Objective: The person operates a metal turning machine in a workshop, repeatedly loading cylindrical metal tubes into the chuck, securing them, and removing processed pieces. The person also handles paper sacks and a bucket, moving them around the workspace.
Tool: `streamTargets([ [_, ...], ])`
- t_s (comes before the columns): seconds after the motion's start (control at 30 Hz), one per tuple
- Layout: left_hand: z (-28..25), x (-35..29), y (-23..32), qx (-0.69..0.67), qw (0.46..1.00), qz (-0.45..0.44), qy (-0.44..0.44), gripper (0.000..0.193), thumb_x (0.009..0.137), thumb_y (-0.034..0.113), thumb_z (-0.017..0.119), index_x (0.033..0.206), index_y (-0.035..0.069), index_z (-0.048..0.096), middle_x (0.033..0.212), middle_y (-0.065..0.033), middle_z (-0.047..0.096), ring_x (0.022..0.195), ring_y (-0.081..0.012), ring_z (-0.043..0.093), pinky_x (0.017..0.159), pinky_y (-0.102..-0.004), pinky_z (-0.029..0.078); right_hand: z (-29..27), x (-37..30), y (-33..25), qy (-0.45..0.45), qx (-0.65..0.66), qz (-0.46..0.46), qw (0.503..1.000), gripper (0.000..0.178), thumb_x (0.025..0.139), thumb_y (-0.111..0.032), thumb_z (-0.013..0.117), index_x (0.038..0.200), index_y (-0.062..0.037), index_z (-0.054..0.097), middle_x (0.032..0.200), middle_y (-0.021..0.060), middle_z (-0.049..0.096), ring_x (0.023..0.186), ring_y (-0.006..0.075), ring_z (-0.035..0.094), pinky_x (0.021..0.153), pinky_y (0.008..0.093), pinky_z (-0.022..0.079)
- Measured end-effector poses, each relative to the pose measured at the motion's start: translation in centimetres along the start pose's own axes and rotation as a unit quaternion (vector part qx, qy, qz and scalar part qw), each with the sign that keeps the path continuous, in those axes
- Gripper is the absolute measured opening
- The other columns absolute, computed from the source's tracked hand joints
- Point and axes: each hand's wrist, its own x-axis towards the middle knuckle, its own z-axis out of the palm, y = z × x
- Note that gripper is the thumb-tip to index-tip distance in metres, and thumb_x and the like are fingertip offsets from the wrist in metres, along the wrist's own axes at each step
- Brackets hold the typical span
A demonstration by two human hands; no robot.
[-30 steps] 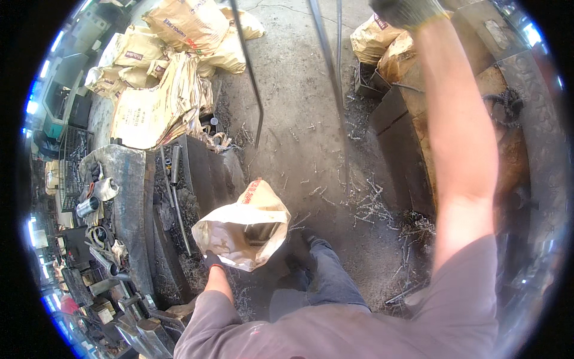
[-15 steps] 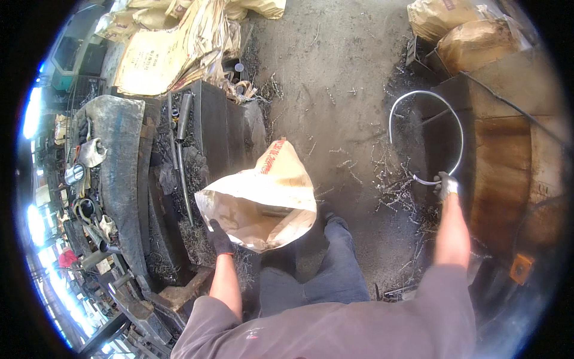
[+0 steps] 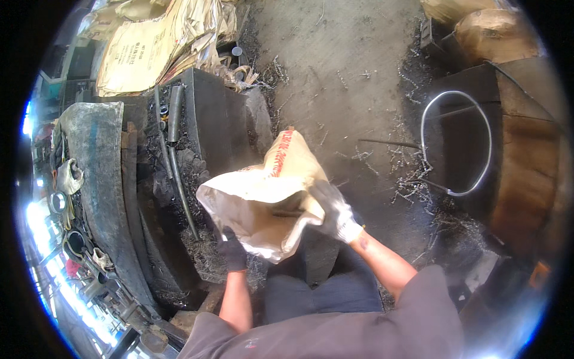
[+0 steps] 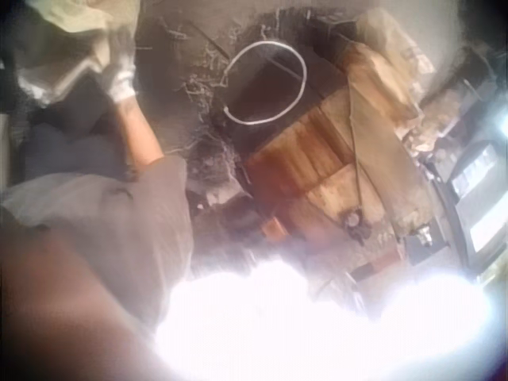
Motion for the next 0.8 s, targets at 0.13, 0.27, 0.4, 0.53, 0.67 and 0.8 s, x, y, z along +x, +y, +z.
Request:
streamTargets([
  [0.13,1.7,1.5,3.4,0.064,0.981,0.128,-0.129,0.050,0.111,0.038,0.058,0.143,-0.001,0.062,0.146,-0.0183,0.062,0.135,-0.0326,0.058,0.115,-0.0380,0.044,7.0,3.5,2.0,-0.049,0.184,0.051,0.980,0.016,0.090,-0.016,0.078,0.101,-0.0050,0.078,0.102,0.0086,0.079,0.092,0.0237,0.076,0.086,0.0400,0.059],
  [0.27,5.7,1.5,6.7,-0.071,0.941,0.228,-0.241,0.040,0.107,0.030,0.060,0.135,0.003,0.070,0.139,-0.0190,0.067,0.134,-0.0400,0.058,0.120,-0.0500,0.039,8.9,1.0,3.9,-0.299,-0.045,0.043,0.952,0.024,0.097,-0.025,0.071,0.111,-0.0057,0.076,0.088,0.0163,0.074,0.073,0.0227,0.068,0.069,0.0404,0.054],
  [0.4,8.4,4.1,5.4,-0.199,0.855,-0.233,-0.418,0.040,0.104,0.036,0.067,0.128,0.004,0.075,0.118,-0.0159,0.077,0.112,-0.0305,0.071,0.102,-0.0429,0.052,7.9,-1.2,5.1,-0.239,-0.026,0.184,0.953,0.017,0.097,-0.021,0.065,0.096,-0.0061,0.073,0.085,0.0211,0.073,0.073,0.0249,0.073,0.064,0.0406,0.054],
  [0.53,7.5,7.8,2.2,-0.216,0.863,-0.142,-0.433,0.039,0.103,0.033,0.065,0.121,0.001,0.076,0.109,-0.0105,0.079,0.099,-0.0199,0.073,0.086,-0.0357,0.056,7.6,1.8,5.6,-0.253,-0.207,0.146,0.933,0.016,0.094,-0.019,0.064,0.091,-0.0070,0.073,0.091,0.0209,0.076,0.080,0.0339,0.077,0.067,0.0444,0.057],
  [0.67,5.4,11.4,6.8,-0.275,0.871,-0.301,-0.272,0.034,0.102,0.028,0.064,0.116,-0.001,0.077,0.108,-0.0085,0.078,0.096,-0.0188,0.072,0.084,-0.0364,0.056,4.9,8.2,7.4,-0.255,0.077,0.337,0.903,0.017,0.094,-0.016,0.060,0.098,-0.0070,0.074,0.100,0.0209,0.077,0.094,0.0366,0.076,0.079,0.0453,0.058],
  [0.8,5.4,17.8,21.3,-0.037,0.919,-0.239,-0.312,0.027,0.101,0.023,0.063,0.116,0.005,0.077,0.107,-0.0159,0.078,0.097,-0.0216,0.073,0.085,-0.0373,0.056,-3.0,16.7,10.7,-0.272,0.121,0.321,0.899,0.011,0.089,-0.015,0.065,0.094,-0.0082,0.072,0.100,0.0191,0.076,0.092,0.0380,0.075,0.080,0.0443,0.058],
])
